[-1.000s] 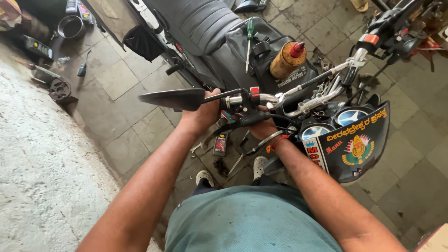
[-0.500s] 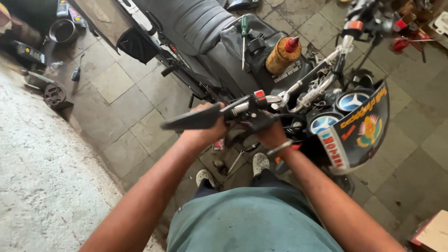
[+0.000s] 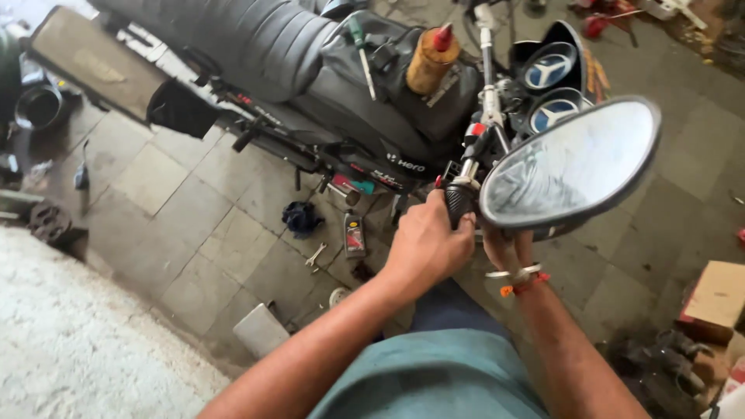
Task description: The person works on a parked motorcycle in a repair bay. They hold a bottle of fluid, manipulate wiring and components near the headlight and handlebar, then use a screwdriver to work on the handlebar switch assembly and adjust the mirror.
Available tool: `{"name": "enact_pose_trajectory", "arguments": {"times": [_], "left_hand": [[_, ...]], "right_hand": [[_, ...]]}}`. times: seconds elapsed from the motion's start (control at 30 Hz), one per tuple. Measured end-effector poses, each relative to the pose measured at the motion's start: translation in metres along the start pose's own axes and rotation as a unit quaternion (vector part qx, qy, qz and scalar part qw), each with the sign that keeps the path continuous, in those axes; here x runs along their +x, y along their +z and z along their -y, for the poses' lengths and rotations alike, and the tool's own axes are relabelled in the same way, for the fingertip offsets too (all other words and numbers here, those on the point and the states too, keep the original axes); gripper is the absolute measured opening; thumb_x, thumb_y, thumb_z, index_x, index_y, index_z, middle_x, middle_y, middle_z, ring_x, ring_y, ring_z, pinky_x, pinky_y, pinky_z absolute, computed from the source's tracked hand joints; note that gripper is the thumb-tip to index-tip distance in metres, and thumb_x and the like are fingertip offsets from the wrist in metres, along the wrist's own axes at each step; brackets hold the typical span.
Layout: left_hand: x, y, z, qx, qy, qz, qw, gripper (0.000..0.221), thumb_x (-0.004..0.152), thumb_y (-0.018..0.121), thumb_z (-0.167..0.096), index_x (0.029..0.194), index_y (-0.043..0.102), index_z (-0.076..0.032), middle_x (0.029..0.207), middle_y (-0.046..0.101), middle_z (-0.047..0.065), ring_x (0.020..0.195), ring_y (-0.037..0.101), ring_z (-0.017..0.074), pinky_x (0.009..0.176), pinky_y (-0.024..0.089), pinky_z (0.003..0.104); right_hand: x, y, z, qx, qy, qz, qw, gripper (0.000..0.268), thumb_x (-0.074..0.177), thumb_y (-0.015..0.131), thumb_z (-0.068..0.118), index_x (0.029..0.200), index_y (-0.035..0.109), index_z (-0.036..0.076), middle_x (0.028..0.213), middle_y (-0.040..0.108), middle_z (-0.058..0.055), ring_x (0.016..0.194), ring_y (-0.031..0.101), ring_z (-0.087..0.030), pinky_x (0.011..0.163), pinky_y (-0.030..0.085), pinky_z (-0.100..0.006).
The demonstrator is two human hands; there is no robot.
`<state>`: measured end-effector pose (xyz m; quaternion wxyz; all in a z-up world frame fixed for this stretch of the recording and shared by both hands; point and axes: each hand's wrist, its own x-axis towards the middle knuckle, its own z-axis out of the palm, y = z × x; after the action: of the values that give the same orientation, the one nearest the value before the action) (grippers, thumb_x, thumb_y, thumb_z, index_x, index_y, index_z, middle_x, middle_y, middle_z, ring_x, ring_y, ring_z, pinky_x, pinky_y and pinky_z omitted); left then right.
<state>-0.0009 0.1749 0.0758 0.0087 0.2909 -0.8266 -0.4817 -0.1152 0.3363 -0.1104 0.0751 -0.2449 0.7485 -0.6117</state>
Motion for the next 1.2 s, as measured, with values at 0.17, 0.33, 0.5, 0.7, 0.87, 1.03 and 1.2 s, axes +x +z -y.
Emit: {"name": "enact_pose_trajectory", "arguments": {"times": [0.17,0.33,0.5,0.7,0.87,1.03,1.2], "left_hand": [[0.002,0.037,-0.021,-0.069,-0.013,-0.014,0.997,0.047,0.089,0.065,-0.034,0.112,0.053,0.005,0.098,0.070,0.032,0.096,0.067,0.0511,0.087,0.051,0.056],[0.006,0.055,-0.046,-0.112,-0.064,-0.028,0.991,0.058,0.085,0.068,-0.034,0.124,0.047,0.003,0.102,0.069,0.030,0.097,0.067,0.0482,0.086,0.052,0.053],[0.023,0.096,-0.028,-0.233,-0.032,-0.246,0.940,0.081,0.072,0.086,-0.036,0.132,0.045,0.001,0.115,0.051,0.018,0.093,0.066,0.0344,0.082,0.057,0.043],[0.057,0.086,-0.028,-0.558,-0.144,0.040,0.816,0.041,0.095,0.060,-0.037,0.120,0.061,-0.005,0.083,0.065,0.008,0.069,0.060,0.0192,0.063,0.050,0.035],[0.058,0.092,-0.037,-0.526,-0.142,-0.005,0.839,0.034,0.100,0.056,-0.032,0.115,0.066,-0.003,0.088,0.067,0.003,0.074,0.060,0.0117,0.067,0.049,0.028],[0.053,0.097,-0.034,-0.522,-0.102,-0.050,0.845,0.031,0.104,0.053,-0.028,0.112,0.068,-0.003,0.097,0.067,0.001,0.084,0.060,0.0058,0.077,0.050,0.022],[0.058,0.080,-0.029,-0.584,-0.190,0.001,0.789,0.021,0.103,0.055,-0.025,0.114,0.061,-0.008,0.096,0.065,0.003,0.080,0.062,0.0115,0.077,0.052,0.032]], "right_hand": [[-0.004,-0.027,-0.051,-0.062,-0.009,0.022,0.998,0.026,0.103,0.063,0.005,0.128,0.060,0.001,0.119,0.067,-0.008,0.107,0.066,-0.018,0.093,0.052,-0.035],[0.011,-0.046,-0.065,-0.085,-0.018,0.067,0.994,0.023,0.103,0.057,0.005,0.126,0.058,0.003,0.114,0.068,-0.003,0.105,0.064,-0.017,0.093,0.050,-0.033],[0.012,-0.048,-0.040,0.164,0.090,0.051,0.981,0.031,0.097,0.059,0.004,0.128,0.063,0.002,0.120,0.067,-0.001,0.111,0.060,-0.012,0.097,0.048,-0.030],[0.020,-0.076,0.004,-0.139,-0.061,0.131,0.980,0.038,0.100,0.055,0.003,0.138,0.062,0.006,0.119,0.069,-0.008,0.109,0.063,-0.021,0.095,0.052,-0.037],[0.011,-0.074,-0.068,-0.324,-0.171,0.149,0.918,0.047,0.096,0.051,0.003,0.142,0.058,0.009,0.126,0.067,-0.011,0.115,0.065,-0.024,0.098,0.052,-0.039],[0.013,-0.073,0.023,-0.023,0.123,0.165,0.978,0.037,0.106,0.046,0.019,0.138,0.058,0.007,0.124,0.067,-0.008,0.108,0.065,-0.018,0.090,0.055,-0.034],[0.000,-0.070,0.125,0.075,0.266,0.052,0.960,0.048,0.103,0.046,0.036,0.135,0.059,0.004,0.122,0.066,-0.004,0.109,0.061,-0.014,0.094,0.050,-0.033]]}}
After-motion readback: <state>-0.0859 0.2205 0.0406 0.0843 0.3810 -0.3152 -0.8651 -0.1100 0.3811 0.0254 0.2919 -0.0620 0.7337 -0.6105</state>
